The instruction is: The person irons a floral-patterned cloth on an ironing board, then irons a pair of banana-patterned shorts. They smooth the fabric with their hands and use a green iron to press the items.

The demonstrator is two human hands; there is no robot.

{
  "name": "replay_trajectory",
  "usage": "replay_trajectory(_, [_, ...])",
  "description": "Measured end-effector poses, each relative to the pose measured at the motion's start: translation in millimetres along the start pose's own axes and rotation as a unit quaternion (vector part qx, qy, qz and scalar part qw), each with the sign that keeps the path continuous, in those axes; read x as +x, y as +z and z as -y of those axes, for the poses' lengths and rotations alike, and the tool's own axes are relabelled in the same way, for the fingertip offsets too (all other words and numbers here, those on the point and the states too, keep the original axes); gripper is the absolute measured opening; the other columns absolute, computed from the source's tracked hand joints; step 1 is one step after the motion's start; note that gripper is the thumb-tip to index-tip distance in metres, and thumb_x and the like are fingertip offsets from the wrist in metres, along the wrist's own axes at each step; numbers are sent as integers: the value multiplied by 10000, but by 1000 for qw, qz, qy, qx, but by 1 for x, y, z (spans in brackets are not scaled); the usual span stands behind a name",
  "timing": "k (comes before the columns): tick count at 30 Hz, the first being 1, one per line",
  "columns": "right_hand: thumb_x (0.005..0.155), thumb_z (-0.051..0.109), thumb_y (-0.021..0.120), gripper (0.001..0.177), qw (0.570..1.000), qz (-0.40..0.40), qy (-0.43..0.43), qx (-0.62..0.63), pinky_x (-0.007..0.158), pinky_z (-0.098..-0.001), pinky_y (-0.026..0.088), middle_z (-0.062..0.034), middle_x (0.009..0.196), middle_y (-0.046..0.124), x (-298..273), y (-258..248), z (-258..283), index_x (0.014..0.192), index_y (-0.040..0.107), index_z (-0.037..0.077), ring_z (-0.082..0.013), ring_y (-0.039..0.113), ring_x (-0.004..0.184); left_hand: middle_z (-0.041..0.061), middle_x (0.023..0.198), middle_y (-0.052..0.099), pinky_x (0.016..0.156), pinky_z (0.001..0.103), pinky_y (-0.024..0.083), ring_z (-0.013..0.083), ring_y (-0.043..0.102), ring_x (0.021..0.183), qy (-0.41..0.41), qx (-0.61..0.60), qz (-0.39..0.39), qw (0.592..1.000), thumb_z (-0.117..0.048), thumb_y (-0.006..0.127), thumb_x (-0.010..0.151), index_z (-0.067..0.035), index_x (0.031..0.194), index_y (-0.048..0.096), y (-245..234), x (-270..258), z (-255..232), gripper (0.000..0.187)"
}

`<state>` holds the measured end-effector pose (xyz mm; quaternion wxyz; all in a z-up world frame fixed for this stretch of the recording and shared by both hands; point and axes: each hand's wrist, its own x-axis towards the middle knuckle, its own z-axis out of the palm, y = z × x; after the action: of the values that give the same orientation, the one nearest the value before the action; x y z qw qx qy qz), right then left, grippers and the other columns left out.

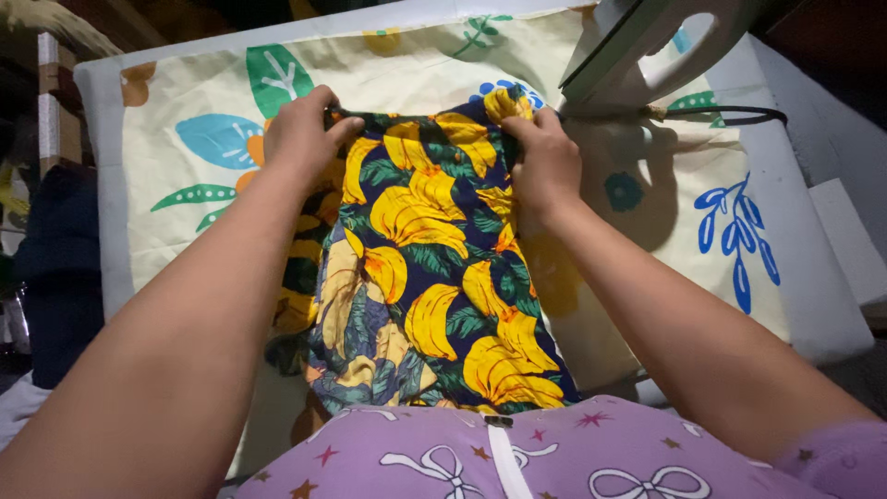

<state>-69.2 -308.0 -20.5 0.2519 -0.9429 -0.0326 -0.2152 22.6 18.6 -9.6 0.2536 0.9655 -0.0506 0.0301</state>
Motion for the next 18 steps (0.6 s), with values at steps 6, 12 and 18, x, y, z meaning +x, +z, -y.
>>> replay_trajectory(6, [757, 63, 747, 468, 995, 59, 8, -77, 779, -490, 532, -124, 1108, 633, -2, -13, 6, 1188, 752, 245, -371, 670, 953, 175, 1094, 678, 804, 485, 518, 384, 651, 1002, 34, -18, -49, 998, -487, 883, 833, -40, 1152, 643, 6, -2, 20, 600])
replay_trajectory(12, [919, 85, 639, 319, 995, -11, 97, 33, 890, -401, 549, -77, 1148, 710, -23, -43, -18, 1195, 754, 198, -270, 720, 1047, 113, 991, 691, 795, 382, 552, 233, 675, 882, -93, -92, -50, 990, -476, 892, 786, -23, 1253, 610, 10, -10, 40, 709])
replay_trajectory(18, [962, 344, 709, 376, 927, -245, 149, 242, 832, -369, 519, -91, 1063, 631, -22, -64, -115, 1154, 587, 44, -243, 602, 950, 116, 977, 725, 798, 363, 560, 223, 705, 865, -111, -111, -61, 986, -395, 910, 776, -22, 1133, 693, 15, -18, 37, 560])
